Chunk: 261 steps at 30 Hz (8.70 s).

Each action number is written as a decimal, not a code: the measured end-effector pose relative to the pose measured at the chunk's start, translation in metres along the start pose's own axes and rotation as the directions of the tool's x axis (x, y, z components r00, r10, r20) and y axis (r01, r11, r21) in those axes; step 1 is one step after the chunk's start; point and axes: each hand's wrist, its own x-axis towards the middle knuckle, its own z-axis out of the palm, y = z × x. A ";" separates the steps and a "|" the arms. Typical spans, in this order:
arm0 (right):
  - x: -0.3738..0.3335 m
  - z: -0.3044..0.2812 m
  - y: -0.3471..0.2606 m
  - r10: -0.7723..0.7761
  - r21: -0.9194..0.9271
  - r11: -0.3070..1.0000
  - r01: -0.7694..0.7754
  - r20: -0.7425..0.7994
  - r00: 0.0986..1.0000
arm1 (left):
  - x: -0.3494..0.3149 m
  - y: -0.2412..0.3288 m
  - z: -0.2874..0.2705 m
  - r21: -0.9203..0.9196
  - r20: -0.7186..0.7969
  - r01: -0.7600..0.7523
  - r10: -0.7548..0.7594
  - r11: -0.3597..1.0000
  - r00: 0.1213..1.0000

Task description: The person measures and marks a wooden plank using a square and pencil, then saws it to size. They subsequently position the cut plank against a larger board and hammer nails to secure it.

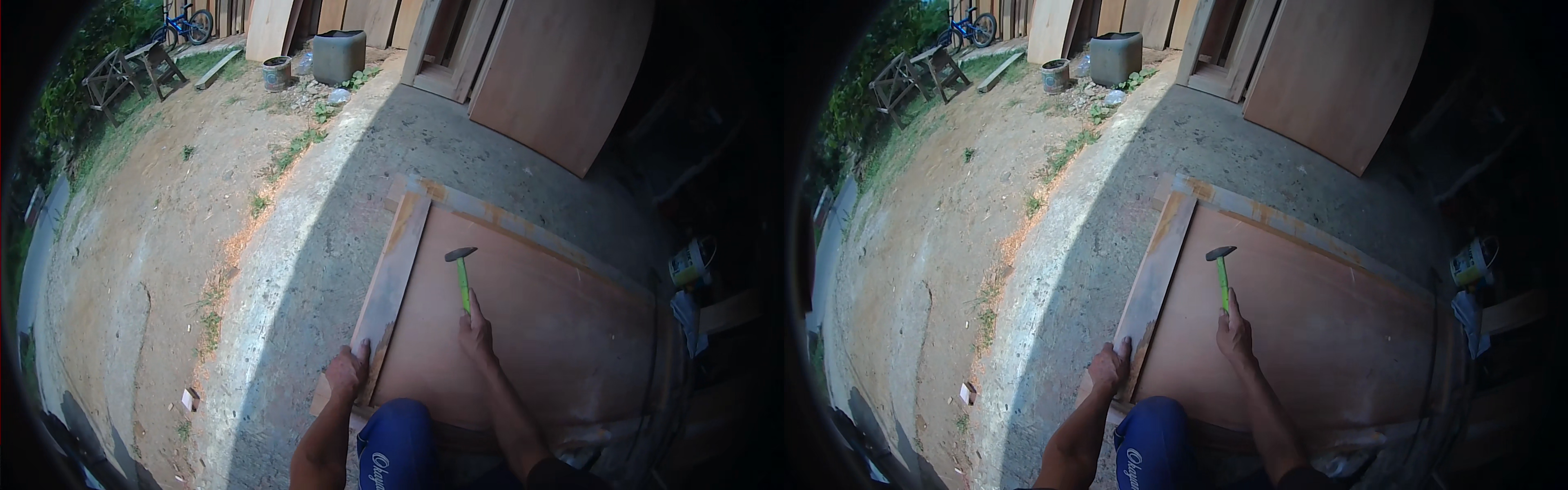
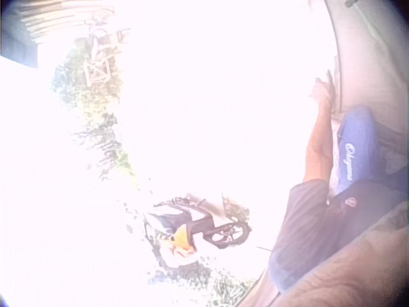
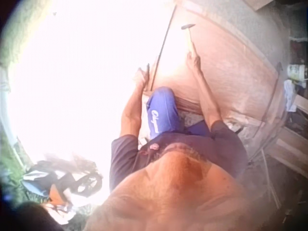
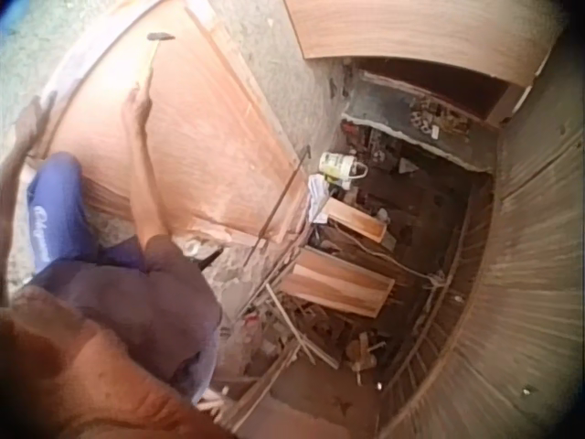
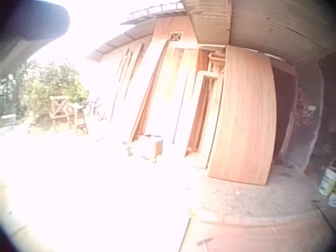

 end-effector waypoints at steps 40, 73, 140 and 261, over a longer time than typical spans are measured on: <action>0.174 0.077 -0.020 0.552 0.772 0.142 -0.619 0.458 0.697 | 0.008 -0.003 0.020 0.105 -0.042 0.032 -0.028 0.994 0.999; -0.136 0.056 -0.067 0.650 0.564 0.100 -0.820 0.587 0.483 | 0.027 -0.026 -0.003 -0.130 0.122 -0.140 0.156 0.982 0.980; -0.219 0.036 -0.066 0.442 0.284 0.756 -0.589 0.443 0.780 | 0.025 -0.019 0.002 -0.137 -0.011 -0.323 0.324 0.937 0.946; 0.196 0.101 -0.033 0.512 0.811 0.045 -0.584 0.483 0.711 | 0.025 0.013 -0.018 0.076 0.115 -0.302 0.292 0.950 0.949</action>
